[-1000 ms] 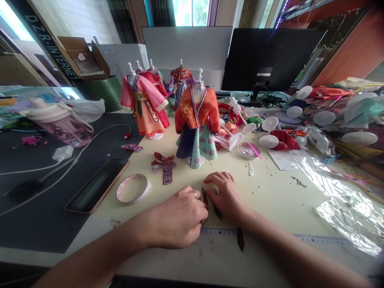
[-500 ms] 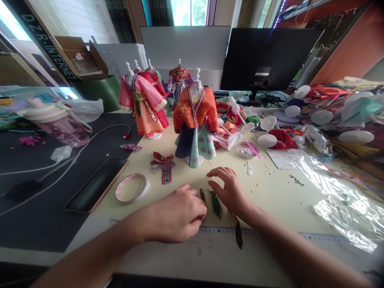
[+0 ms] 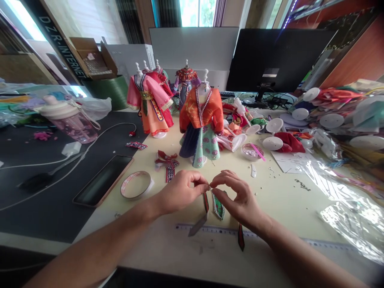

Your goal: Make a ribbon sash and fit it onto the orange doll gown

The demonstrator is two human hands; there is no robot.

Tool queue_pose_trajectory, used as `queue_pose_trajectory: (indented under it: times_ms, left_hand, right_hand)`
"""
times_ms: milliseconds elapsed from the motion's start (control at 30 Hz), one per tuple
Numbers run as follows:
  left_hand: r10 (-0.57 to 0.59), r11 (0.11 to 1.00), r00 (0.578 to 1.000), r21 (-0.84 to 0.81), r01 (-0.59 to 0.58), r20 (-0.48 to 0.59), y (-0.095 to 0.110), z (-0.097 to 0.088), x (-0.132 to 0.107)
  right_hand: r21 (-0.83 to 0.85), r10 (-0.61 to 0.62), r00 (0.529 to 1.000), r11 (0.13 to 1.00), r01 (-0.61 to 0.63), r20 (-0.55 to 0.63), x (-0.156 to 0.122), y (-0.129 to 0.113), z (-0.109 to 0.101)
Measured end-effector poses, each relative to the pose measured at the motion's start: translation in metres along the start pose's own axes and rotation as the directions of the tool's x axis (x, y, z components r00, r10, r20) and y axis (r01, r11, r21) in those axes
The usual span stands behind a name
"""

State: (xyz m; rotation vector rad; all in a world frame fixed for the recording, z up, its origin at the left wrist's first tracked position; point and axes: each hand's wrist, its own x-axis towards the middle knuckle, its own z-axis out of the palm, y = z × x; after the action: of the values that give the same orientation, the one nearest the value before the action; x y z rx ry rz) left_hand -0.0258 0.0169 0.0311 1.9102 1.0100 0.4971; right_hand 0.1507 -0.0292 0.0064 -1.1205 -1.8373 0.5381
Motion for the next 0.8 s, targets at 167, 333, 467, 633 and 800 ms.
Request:
queue_pose_trajectory:
  times_ms: [167,333,467,633,800]
  left_hand:
    - [0.015,1.000,0.999,0.005,-0.014,-0.037,-0.004,0.006,0.001]
    - [0.025,1.000,0.997,0.010,-0.024,-0.070,-0.006,0.008,0.001]
    - [0.016,0.998,0.994,-0.051,-0.022,-0.104,-0.006,0.008,0.002]
    - [0.025,1.000,0.995,0.013,-0.023,-0.100,-0.007,0.011,0.001]
    - [0.078,0.995,0.992,0.071,-0.071,-0.104,-0.007,0.013,0.001]
  right_hand:
    - [-0.088,-0.050,0.998,0.995,0.046,-0.040,-0.001,0.008,0.004]
    - [-0.150,-0.109,0.993,0.984,0.100,-0.049,-0.002,0.007,0.010]
    - [-0.180,-0.067,0.987,0.983,0.039,-0.148,0.010,0.023,-0.013]
    - [-0.444,0.100,0.852,0.819,-0.364,-0.514,0.032,0.087,-0.079]
    - [-0.548,0.127,0.853,0.717,-0.432,-0.506,0.034,0.129,-0.103]
